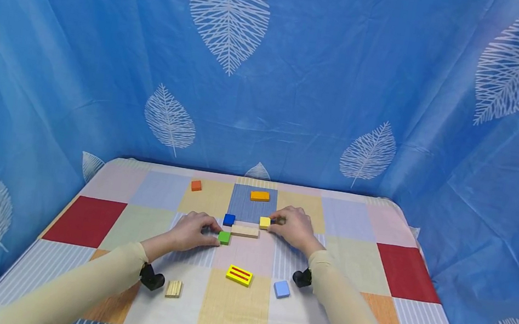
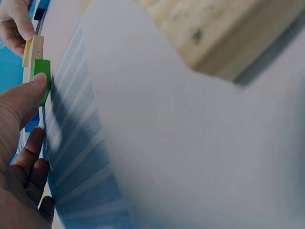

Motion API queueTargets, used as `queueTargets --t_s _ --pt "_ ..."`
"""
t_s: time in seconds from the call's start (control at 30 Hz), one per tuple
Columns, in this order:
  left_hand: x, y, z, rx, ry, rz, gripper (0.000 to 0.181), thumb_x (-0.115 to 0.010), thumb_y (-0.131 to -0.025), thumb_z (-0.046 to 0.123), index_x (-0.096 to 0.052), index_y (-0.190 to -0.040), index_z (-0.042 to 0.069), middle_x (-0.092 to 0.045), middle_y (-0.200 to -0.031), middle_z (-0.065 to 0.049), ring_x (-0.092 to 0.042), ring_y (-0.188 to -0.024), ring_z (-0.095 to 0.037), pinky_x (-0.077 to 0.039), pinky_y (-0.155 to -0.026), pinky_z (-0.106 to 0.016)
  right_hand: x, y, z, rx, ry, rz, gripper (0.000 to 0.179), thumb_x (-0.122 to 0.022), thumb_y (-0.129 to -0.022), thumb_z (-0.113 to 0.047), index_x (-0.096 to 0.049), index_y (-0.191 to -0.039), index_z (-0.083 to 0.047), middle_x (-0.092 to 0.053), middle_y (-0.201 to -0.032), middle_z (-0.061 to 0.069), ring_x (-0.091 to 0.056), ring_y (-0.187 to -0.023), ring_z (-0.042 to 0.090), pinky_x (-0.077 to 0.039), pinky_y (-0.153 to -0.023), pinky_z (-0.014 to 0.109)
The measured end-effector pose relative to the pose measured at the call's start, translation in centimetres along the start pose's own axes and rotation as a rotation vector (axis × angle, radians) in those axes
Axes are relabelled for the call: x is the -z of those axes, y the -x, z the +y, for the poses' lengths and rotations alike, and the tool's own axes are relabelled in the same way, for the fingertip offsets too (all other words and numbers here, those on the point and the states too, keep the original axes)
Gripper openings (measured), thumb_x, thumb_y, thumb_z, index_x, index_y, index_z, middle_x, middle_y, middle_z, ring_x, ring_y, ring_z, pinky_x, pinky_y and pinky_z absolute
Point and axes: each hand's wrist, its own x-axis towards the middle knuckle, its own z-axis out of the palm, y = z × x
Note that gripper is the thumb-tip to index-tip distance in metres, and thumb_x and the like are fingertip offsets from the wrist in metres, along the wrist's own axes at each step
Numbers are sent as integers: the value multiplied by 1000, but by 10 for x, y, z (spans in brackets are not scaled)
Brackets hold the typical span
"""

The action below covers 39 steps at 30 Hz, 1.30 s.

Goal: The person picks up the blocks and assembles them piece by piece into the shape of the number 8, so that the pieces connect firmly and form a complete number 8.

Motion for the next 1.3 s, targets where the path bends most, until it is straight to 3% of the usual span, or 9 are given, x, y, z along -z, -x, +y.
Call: queueTargets --t_s 1.3 --pt "-6 1 -2 -6 -21 19 26 -82 -87 39 -73 -109 26 -63 -106 9 -49 -105 -20 -36 -98 -46 -5 0 1 -18 3 -20 32 -83 -87 -36 -78 -115 -21 -66 -112 -3 -51 -108 26 -36 -97 51"
